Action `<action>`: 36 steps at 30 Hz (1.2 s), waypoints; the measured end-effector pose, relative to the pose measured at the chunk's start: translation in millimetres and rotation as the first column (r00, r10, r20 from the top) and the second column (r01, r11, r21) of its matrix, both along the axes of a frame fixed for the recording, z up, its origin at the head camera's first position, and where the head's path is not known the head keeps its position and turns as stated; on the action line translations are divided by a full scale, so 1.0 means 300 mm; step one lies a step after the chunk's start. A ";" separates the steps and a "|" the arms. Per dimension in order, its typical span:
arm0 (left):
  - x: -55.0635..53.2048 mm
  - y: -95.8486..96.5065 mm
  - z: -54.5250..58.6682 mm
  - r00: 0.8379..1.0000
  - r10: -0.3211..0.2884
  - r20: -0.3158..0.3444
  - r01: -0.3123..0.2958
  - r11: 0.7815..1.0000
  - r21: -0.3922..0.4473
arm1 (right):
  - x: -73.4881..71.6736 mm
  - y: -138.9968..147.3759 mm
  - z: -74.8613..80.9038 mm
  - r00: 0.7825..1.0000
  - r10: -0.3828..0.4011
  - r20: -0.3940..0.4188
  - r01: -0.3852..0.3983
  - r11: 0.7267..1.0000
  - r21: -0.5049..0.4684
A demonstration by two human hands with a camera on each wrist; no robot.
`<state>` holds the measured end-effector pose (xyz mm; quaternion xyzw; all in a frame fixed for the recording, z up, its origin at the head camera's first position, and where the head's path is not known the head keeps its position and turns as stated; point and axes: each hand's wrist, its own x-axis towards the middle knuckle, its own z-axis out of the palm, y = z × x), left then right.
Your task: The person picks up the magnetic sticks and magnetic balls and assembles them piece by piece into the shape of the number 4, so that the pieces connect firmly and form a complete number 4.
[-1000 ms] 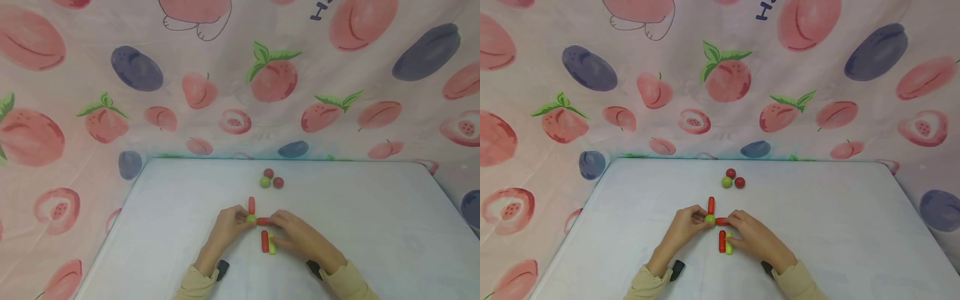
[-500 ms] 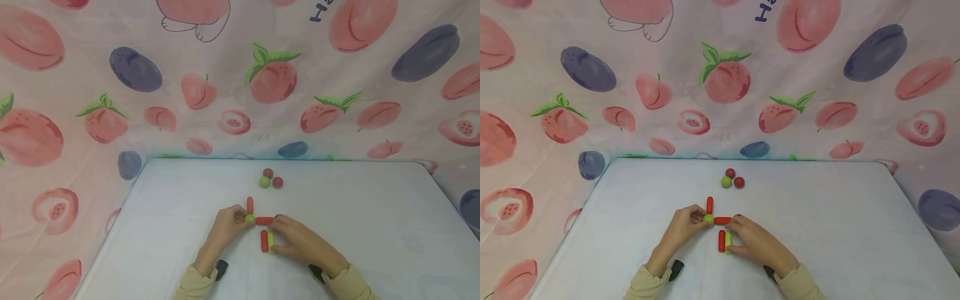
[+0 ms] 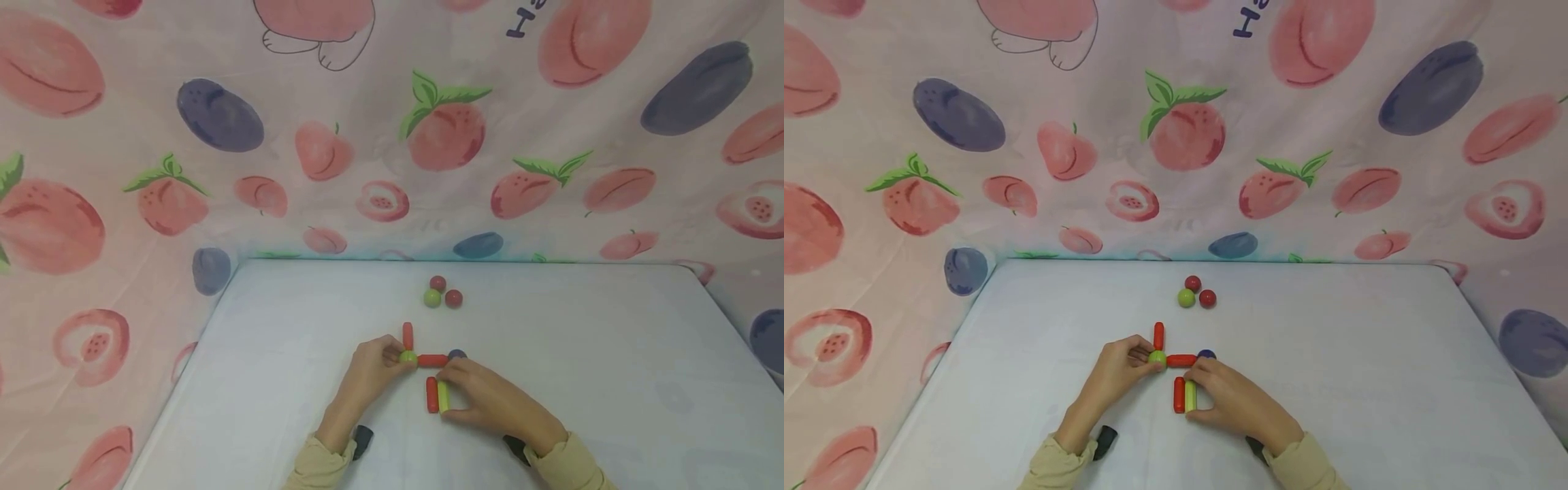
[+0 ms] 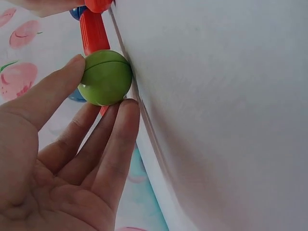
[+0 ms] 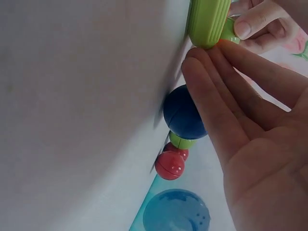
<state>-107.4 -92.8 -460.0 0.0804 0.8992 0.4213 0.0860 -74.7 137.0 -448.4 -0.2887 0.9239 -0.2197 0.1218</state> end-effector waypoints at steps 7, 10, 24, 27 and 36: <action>0.000 -0.001 0.005 1.000 -0.006 -0.019 0.005 1.000 -0.021 | 0.002 0.000 -0.009 1.000 -0.007 0.018 0.007 1.000 0.015; 0.000 -0.001 0.008 1.000 -0.007 -0.025 0.006 1.000 -0.027 | 0.003 0.001 -0.010 1.000 0.003 0.005 -0.003 1.000 0.017; 0.000 0.025 0.029 0.996 -0.013 -0.087 0.004 0.995 -0.103 | 0.004 0.024 -0.013 0.998 0.020 -0.064 -0.020 1.000 0.001; -0.005 0.040 0.025 0.993 -0.044 -0.109 0.032 0.993 -0.109 | 0.003 0.027 -0.009 0.997 0.019 -0.081 -0.019 1.000 -0.008; -0.010 0.091 0.024 0.982 -0.141 -0.127 0.123 0.983 -0.139 | -0.005 0.040 0.009 0.998 -0.014 -0.063 0.013 1.000 -0.019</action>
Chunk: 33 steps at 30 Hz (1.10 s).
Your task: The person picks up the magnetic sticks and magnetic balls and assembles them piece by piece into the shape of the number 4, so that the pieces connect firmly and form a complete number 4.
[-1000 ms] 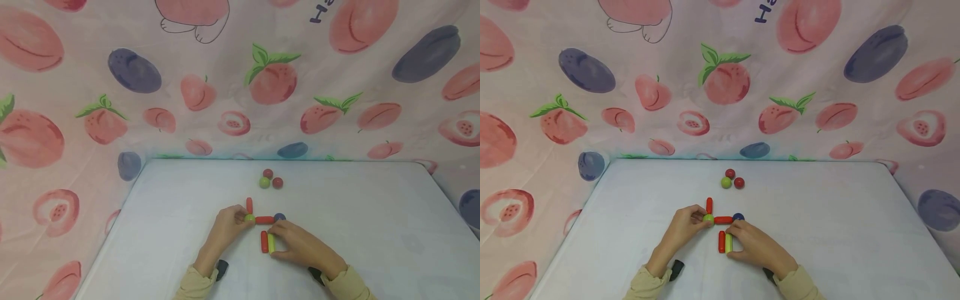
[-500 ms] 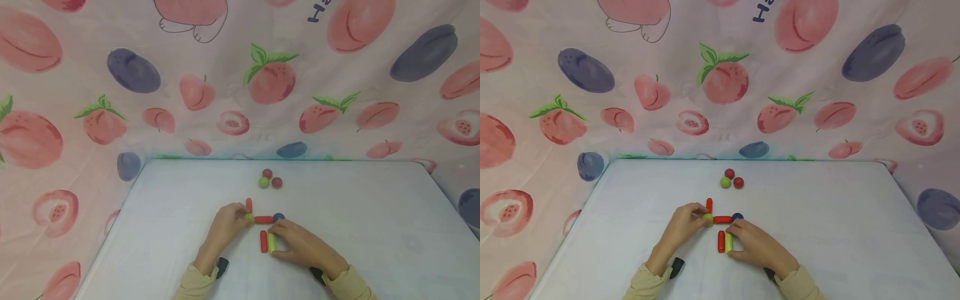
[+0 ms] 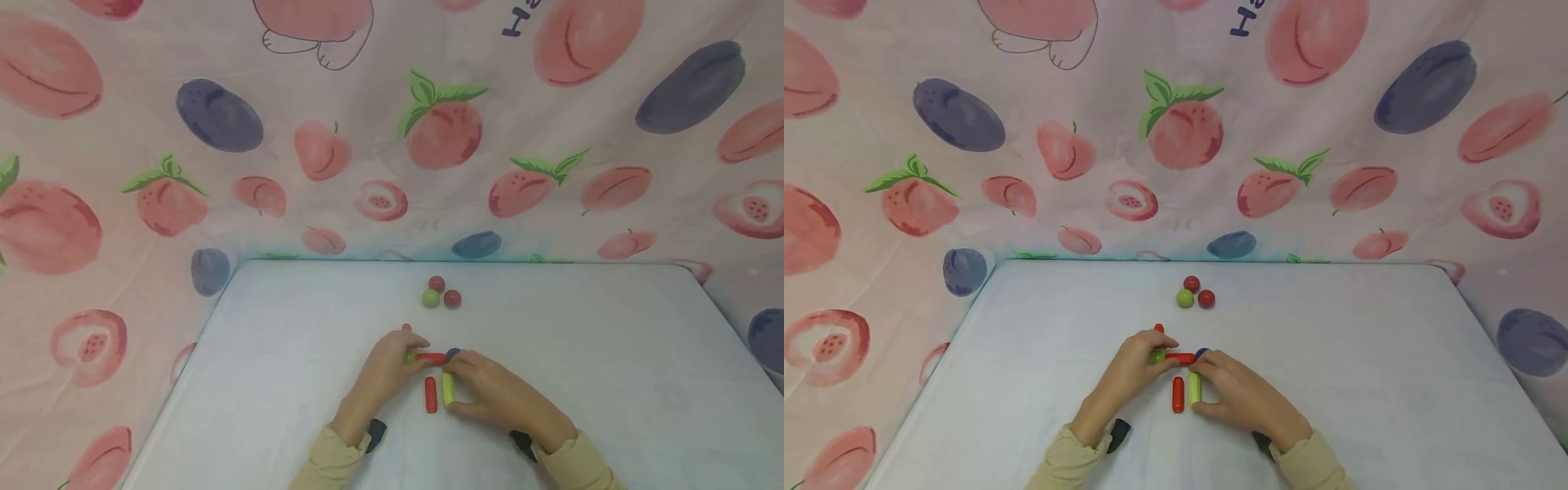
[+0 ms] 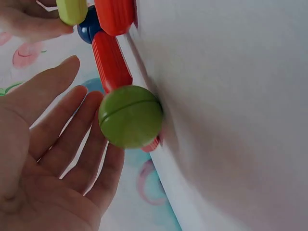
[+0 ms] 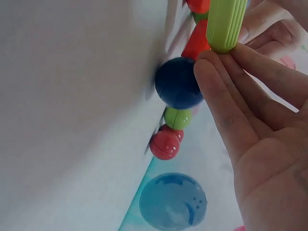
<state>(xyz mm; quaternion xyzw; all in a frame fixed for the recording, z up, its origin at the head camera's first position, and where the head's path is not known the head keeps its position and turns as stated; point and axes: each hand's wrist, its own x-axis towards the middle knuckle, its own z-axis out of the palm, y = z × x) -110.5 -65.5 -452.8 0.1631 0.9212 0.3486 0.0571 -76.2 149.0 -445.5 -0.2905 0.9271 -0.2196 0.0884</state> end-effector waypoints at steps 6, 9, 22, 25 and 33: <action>-0.002 0.023 0.009 0.999 -0.043 0.004 0.043 0.999 -0.030 | -0.013 0.024 0.010 0.999 0.005 -0.039 -0.007 0.999 -0.041; -0.005 0.033 0.005 0.998 -0.058 0.012 0.058 0.998 -0.035 | -0.022 0.034 0.016 0.999 0.002 -0.052 -0.005 0.998 -0.061; -0.021 0.072 -0.021 0.994 -0.108 -0.004 0.107 0.990 -0.087 | -0.066 0.062 0.043 0.999 -0.042 -0.013 0.040 0.994 -0.102; -0.023 0.077 -0.021 0.993 -0.114 -0.006 0.113 0.989 -0.100 | -0.077 0.069 0.045 0.999 -0.040 -0.038 0.035 0.994 -0.108; -0.033 0.091 -0.023 0.991 -0.136 -0.015 0.133 0.984 -0.122 | -0.107 0.088 0.043 0.995 -0.047 -0.091 0.034 0.990 -0.140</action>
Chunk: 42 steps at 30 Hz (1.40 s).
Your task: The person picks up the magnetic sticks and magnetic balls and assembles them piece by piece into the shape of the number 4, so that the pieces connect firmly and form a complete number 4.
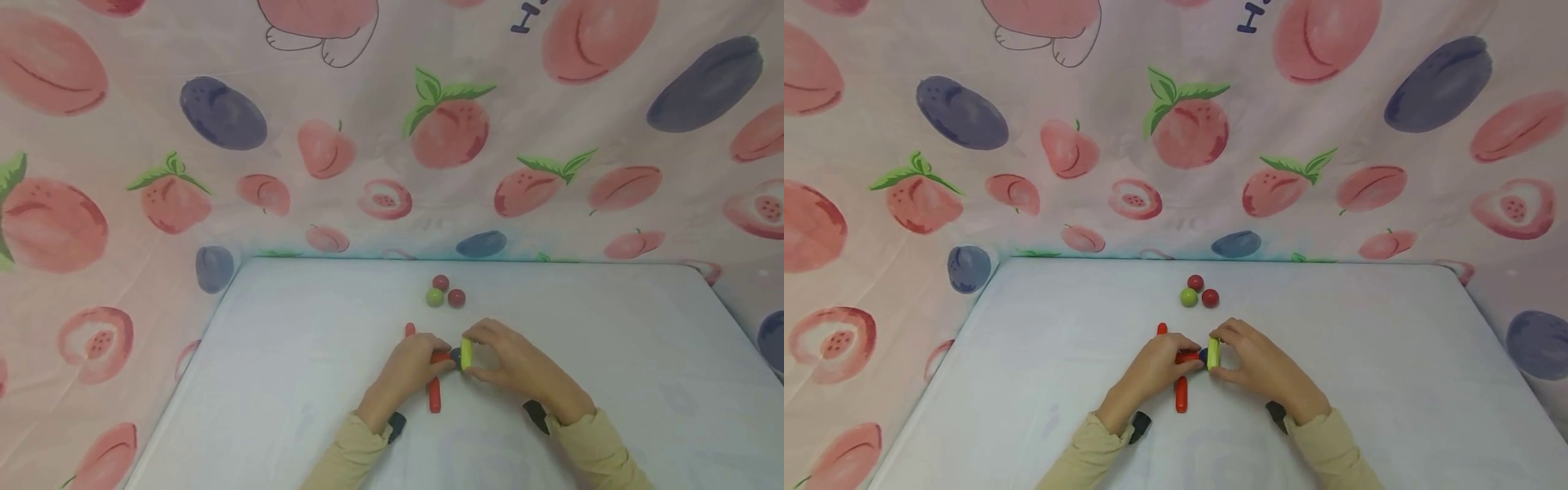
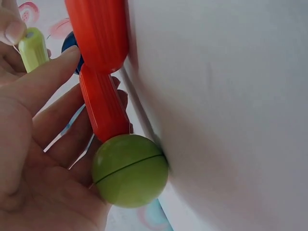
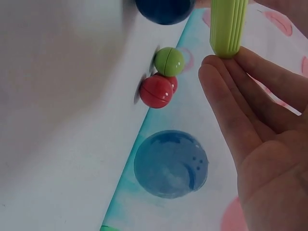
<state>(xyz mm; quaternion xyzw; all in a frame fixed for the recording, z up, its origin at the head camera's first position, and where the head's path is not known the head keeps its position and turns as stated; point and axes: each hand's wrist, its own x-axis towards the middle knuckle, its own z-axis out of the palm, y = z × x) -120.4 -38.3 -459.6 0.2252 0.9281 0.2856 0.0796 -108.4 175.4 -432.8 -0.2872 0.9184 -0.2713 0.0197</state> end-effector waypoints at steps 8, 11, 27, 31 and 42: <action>0.001 0.005 -0.002 1.000 0.008 -0.012 -0.008 1.000 0.002 | -0.030 0.005 -0.003 1.000 -0.014 -0.010 0.014 1.000 -0.015; 0.003 0.006 -0.001 1.000 0.015 -0.014 -0.015 1.000 -0.001 | -0.043 0.004 -0.004 0.999 -0.032 0.005 0.032 0.999 -0.007; 0.004 0.009 -0.001 1.000 0.017 -0.017 -0.017 1.000 -0.002 | -0.102 -0.022 -0.027 0.993 -0.088 0.075 0.087 0.996 0.028; 0.006 0.011 0.000 1.000 0.021 -0.014 -0.021 1.000 -0.010 | -0.113 -0.023 -0.041 0.993 -0.091 0.071 0.089 0.995 0.033; 0.006 0.010 0.000 1.000 0.020 -0.019 -0.020 1.000 0.002 | -0.144 -0.023 -0.065 0.991 -0.091 0.101 0.085 0.995 0.055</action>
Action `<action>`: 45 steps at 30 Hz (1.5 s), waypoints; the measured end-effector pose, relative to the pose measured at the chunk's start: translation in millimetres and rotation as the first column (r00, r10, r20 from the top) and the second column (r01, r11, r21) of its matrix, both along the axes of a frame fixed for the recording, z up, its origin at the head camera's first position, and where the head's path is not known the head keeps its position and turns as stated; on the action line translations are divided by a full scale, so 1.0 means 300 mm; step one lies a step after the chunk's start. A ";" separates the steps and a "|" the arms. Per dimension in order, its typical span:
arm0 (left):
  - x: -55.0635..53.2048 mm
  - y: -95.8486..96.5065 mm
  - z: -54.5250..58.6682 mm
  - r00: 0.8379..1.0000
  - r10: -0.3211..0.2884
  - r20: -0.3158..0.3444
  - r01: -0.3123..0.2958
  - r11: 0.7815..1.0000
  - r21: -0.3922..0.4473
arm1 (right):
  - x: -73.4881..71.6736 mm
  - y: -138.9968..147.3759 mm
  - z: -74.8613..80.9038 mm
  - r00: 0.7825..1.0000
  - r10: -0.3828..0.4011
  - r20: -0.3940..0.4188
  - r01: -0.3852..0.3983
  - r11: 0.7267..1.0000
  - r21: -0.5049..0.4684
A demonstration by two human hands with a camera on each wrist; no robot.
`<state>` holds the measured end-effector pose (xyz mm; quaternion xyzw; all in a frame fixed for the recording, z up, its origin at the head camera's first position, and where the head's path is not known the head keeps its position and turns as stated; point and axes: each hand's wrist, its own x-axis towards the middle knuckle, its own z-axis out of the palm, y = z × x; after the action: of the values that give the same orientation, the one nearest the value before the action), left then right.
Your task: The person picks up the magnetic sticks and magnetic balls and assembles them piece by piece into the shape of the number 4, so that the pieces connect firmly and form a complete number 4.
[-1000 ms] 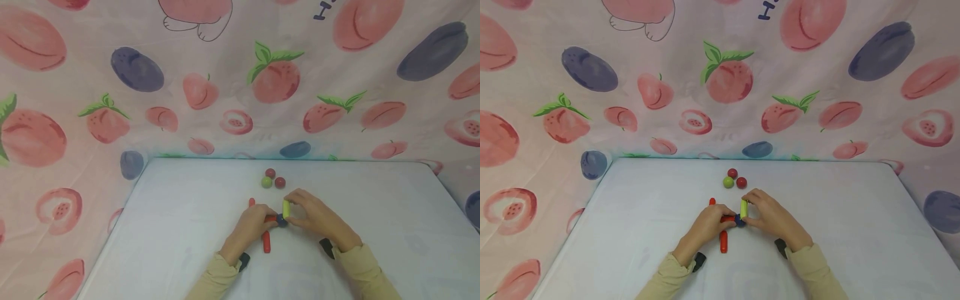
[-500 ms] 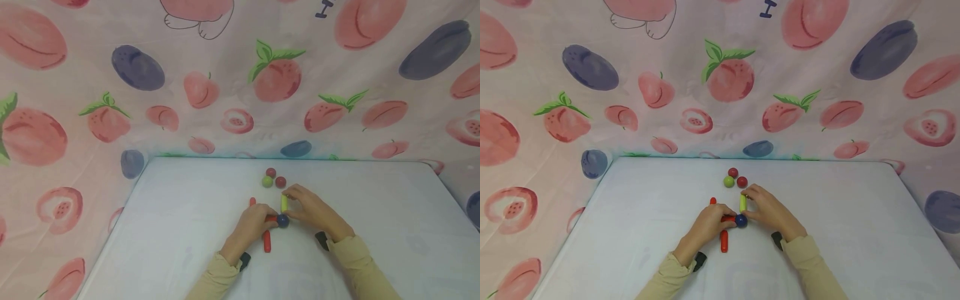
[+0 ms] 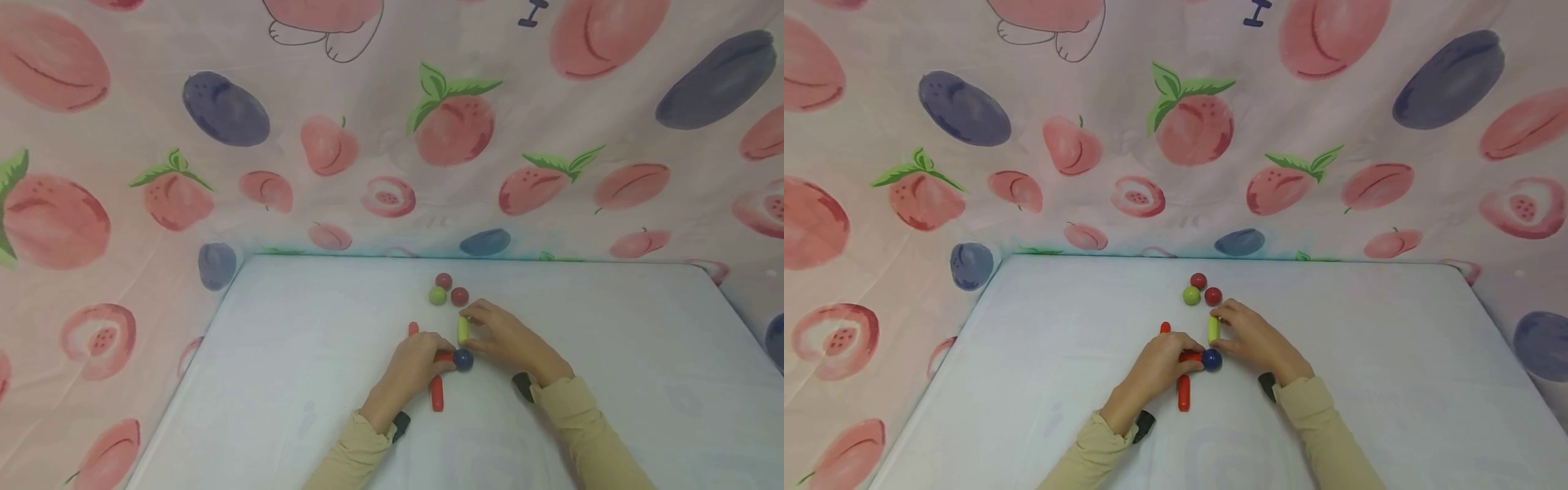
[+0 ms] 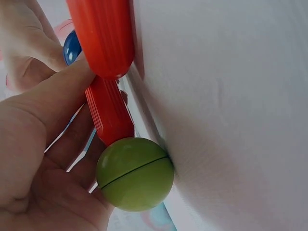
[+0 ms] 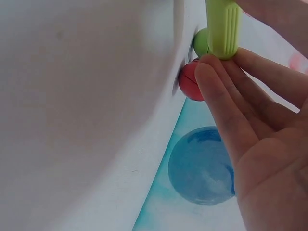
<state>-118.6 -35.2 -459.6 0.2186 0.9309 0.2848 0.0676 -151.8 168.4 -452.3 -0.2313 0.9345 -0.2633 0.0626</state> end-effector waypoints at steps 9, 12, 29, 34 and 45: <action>0.001 -0.001 0.003 1.000 0.003 0.002 -0.003 1.000 0.003 | -0.008 0.004 -0.005 0.999 0.036 0.018 -0.036 0.999 -0.006; 0.000 -0.001 0.002 1.000 0.001 0.001 -0.001 1.000 0.004 | -0.010 0.007 -0.005 0.998 0.050 0.028 -0.050 0.999 -0.007; 0.000 -0.003 -0.001 1.000 -0.007 -0.007 0.007 1.000 0.023 | -0.030 0.031 -0.030 0.990 0.095 0.105 -0.088 0.994 -0.063; -0.002 -0.003 -0.002 1.000 -0.005 -0.010 0.005 1.000 0.016 | -0.030 0.033 -0.028 0.988 0.101 0.120 -0.092 0.993 -0.080; 0.000 -0.002 -0.002 1.000 0.002 0.013 -0.002 1.000 0.004 | -0.027 0.029 -0.035 0.986 0.096 0.138 -0.084 0.992 -0.092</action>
<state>-118.7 -35.9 -460.0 0.2161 0.9300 0.2883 0.0729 -159.9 177.1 -462.9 -0.2566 0.9040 -0.3159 0.1307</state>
